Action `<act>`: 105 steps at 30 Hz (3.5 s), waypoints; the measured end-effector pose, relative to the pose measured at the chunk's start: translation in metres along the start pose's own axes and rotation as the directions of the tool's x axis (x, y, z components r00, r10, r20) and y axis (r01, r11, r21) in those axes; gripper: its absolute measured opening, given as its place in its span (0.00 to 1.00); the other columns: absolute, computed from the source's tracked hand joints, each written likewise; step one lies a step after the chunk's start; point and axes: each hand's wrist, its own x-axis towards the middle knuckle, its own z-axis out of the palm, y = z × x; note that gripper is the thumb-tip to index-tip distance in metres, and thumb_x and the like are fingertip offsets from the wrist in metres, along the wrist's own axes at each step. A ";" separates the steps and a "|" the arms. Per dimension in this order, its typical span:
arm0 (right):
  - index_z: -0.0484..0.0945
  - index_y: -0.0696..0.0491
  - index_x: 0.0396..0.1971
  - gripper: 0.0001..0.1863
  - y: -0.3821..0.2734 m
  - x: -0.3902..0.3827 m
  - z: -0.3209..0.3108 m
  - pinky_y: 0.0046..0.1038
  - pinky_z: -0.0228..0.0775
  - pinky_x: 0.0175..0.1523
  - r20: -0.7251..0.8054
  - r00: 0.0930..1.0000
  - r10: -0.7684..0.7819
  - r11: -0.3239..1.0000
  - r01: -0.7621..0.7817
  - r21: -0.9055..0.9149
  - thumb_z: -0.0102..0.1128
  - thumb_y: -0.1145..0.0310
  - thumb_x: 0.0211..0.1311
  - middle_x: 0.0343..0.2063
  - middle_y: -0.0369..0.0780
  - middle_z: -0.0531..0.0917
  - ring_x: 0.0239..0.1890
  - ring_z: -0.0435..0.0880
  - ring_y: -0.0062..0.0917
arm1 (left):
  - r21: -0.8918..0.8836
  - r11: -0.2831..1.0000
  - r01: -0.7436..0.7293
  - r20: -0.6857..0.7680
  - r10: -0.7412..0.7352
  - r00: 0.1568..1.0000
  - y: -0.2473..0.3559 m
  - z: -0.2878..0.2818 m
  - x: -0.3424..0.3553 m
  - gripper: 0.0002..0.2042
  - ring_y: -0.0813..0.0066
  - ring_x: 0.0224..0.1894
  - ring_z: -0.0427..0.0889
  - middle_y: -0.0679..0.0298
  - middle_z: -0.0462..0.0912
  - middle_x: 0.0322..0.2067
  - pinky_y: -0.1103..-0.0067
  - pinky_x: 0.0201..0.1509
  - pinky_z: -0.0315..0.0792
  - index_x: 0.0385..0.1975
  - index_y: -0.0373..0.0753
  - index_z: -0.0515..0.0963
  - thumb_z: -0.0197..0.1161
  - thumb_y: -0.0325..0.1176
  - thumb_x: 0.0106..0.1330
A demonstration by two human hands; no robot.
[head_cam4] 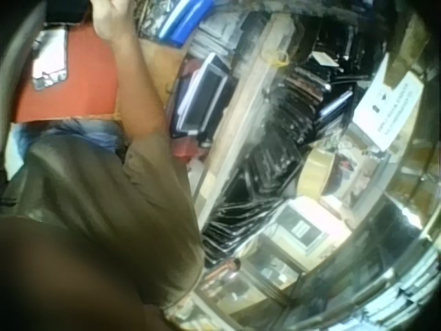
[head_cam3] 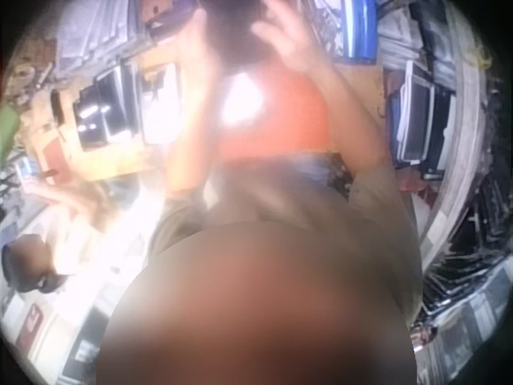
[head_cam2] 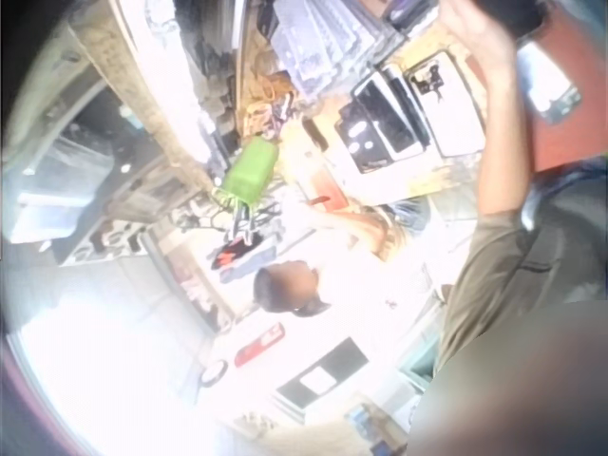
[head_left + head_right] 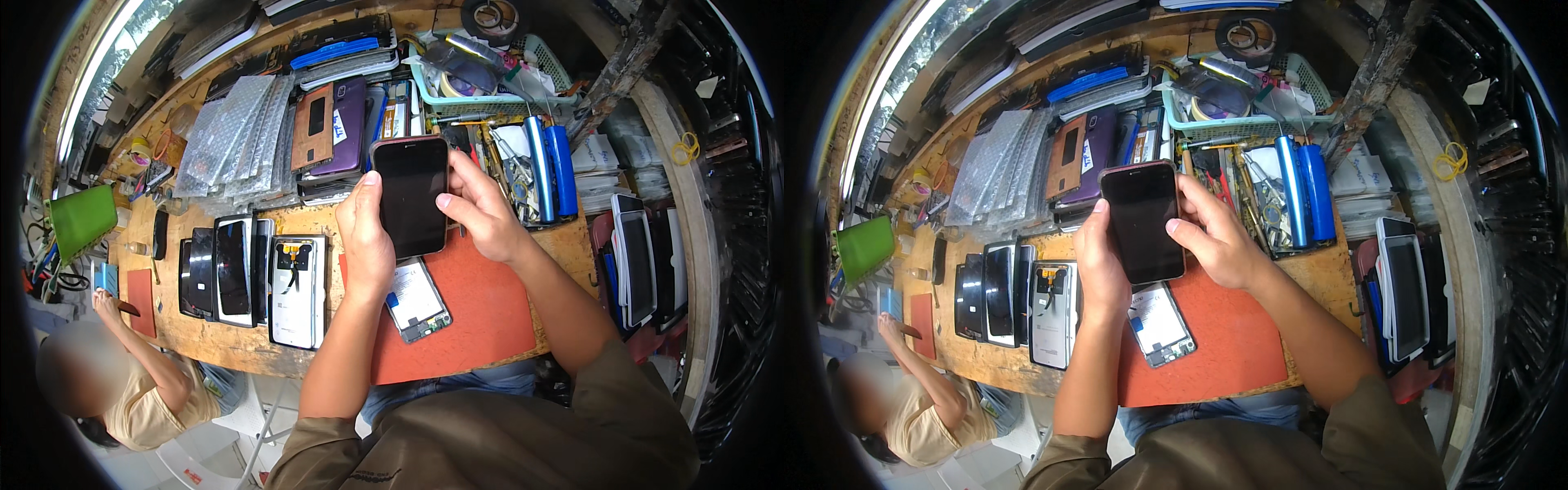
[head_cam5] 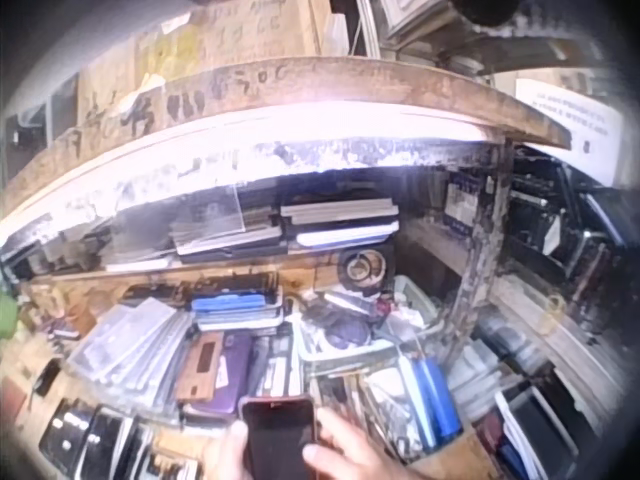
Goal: The person handles several mobile phones and parts on a cluttered workbench, picking up and setting down devices and components. They use a small tool to work on a phone, then inspect a phone screen and place it back on the table.
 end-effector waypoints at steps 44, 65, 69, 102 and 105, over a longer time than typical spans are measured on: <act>0.64 0.60 0.69 0.34 -0.008 -0.002 -0.001 0.30 0.69 0.65 0.002 1.000 0.009 0.994 -0.008 -0.109 0.61 0.76 0.62 0.51 0.41 0.83 0.55 0.81 0.23 | 0.016 0.999 -0.046 0.011 0.046 0.999 0.003 0.001 -0.002 0.20 0.81 0.40 0.79 0.62 0.85 0.39 0.80 0.48 0.73 0.42 0.29 0.82 0.48 0.40 0.82; 0.65 0.57 0.70 0.31 0.004 0.001 0.002 0.21 0.68 0.40 -0.057 0.996 -0.069 0.988 0.060 -0.140 0.62 0.74 0.68 0.39 0.32 0.83 0.35 0.77 0.14 | 0.063 0.998 0.008 0.040 -0.011 0.999 0.003 -0.003 -0.002 0.20 0.75 0.48 0.82 0.60 0.85 0.46 0.76 0.58 0.73 0.49 0.31 0.81 0.48 0.42 0.82; 0.65 0.57 0.70 0.32 0.005 0.000 0.001 0.21 0.69 0.41 -0.054 0.997 -0.063 0.987 0.054 -0.153 0.63 0.74 0.67 0.39 0.32 0.83 0.35 0.77 0.14 | 0.053 0.999 0.005 0.049 -0.008 0.999 0.002 -0.004 -0.002 0.20 0.75 0.48 0.82 0.60 0.85 0.46 0.76 0.58 0.73 0.49 0.31 0.81 0.48 0.43 0.81; 0.69 0.62 0.67 0.25 0.001 -0.001 -0.007 0.25 0.72 0.58 -0.009 0.998 -0.055 0.994 0.054 -0.094 0.56 0.74 0.72 0.49 0.40 0.85 0.50 0.81 0.19 | 0.044 0.999 -0.005 0.038 0.003 0.999 0.004 0.001 -0.004 0.20 0.77 0.45 0.82 0.61 0.86 0.44 0.77 0.54 0.74 0.47 0.31 0.82 0.49 0.42 0.81; 0.71 0.62 0.65 0.23 0.001 -0.001 -0.006 0.24 0.72 0.55 -0.016 0.996 -0.087 0.992 0.085 -0.089 0.55 0.73 0.73 0.46 0.38 0.85 0.47 0.81 0.17 | 0.035 0.999 -0.022 0.016 0.021 1.000 0.005 0.003 -0.004 0.21 0.80 0.41 0.81 0.61 0.86 0.41 0.80 0.51 0.74 0.44 0.29 0.82 0.47 0.41 0.83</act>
